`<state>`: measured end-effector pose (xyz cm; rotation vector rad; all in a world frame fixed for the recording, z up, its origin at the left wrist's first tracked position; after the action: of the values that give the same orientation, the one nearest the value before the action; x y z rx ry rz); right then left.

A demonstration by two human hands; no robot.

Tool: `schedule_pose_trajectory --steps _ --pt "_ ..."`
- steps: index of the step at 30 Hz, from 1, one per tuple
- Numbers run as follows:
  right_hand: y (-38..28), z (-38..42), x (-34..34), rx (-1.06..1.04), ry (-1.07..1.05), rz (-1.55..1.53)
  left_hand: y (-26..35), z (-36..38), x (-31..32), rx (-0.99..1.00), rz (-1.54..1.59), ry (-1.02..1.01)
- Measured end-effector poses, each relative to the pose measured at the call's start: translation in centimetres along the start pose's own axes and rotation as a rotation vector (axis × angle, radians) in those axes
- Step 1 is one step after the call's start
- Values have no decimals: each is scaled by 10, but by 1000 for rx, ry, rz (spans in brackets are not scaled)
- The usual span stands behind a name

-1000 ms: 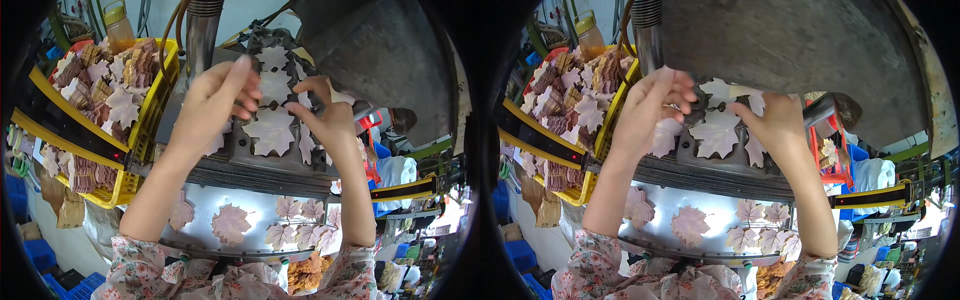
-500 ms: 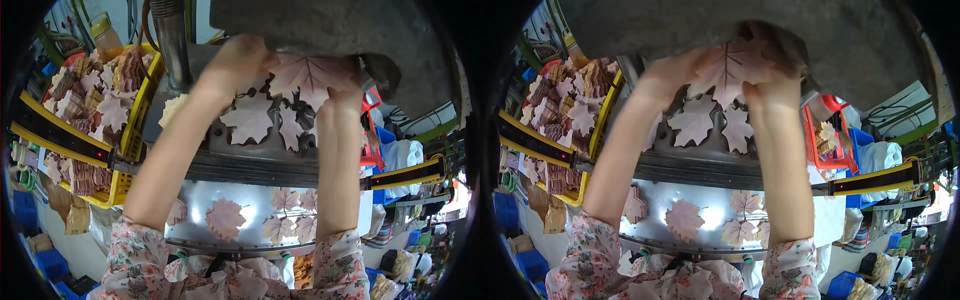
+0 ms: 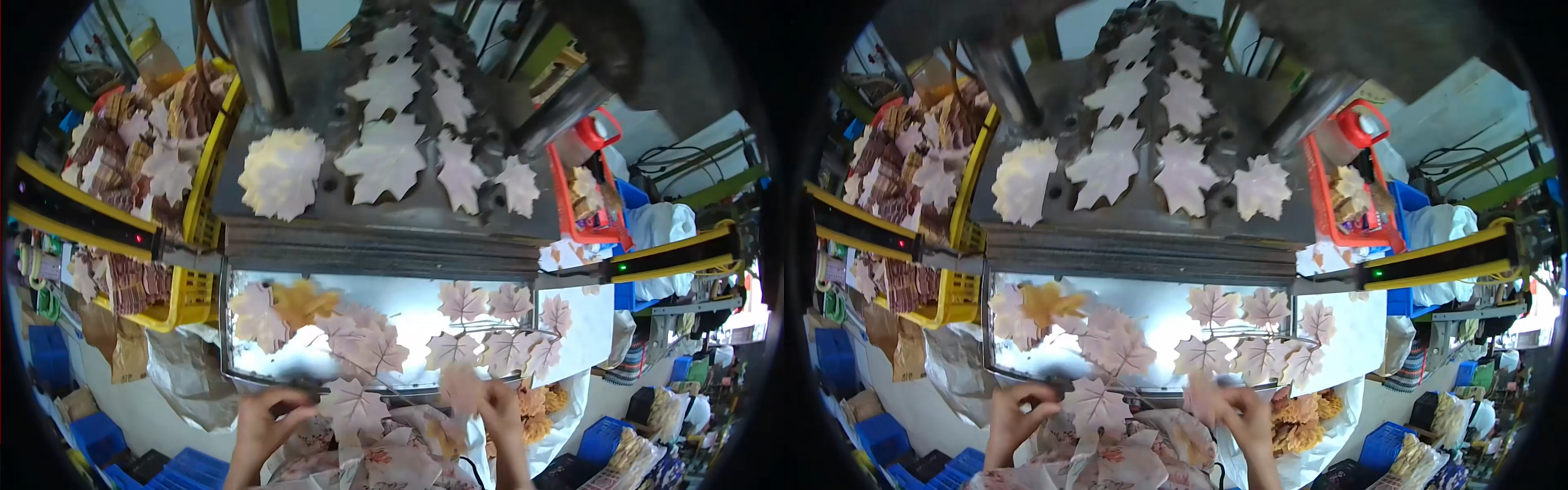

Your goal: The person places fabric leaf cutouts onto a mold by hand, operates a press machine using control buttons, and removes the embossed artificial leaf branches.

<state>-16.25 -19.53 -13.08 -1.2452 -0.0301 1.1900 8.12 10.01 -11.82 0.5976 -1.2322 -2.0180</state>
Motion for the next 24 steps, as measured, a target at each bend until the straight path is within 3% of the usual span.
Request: schedule_pose_trajectory --steps 1,3,5,7,24 --pt "32 6 7 16 -28 4 -59 21 -21 -80 104 131" --pt "78 41 12 216 -8 177 -80 30 -23 -185 193 493" --pt "96 18 16 297 -78 72 -92 8 -31 -155 135 376" --pt "98 23 23 315 -38 -134 -95 12 -26 -92 258 424" --pt "103 20 22 293 -125 -186 -88 10 -25 -65 179 397"
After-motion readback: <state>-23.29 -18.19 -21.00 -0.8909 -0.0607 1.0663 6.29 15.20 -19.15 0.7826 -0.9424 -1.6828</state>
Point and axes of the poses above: each hand's wrist, its own z-axis away from the middle knuckle, its own x-axis out of the palm, y = z × x, the point moved 5 cm from there along -z, towards the middle knuckle, and after that the axes turned 14 degrees about z, right-handed, at the moved point
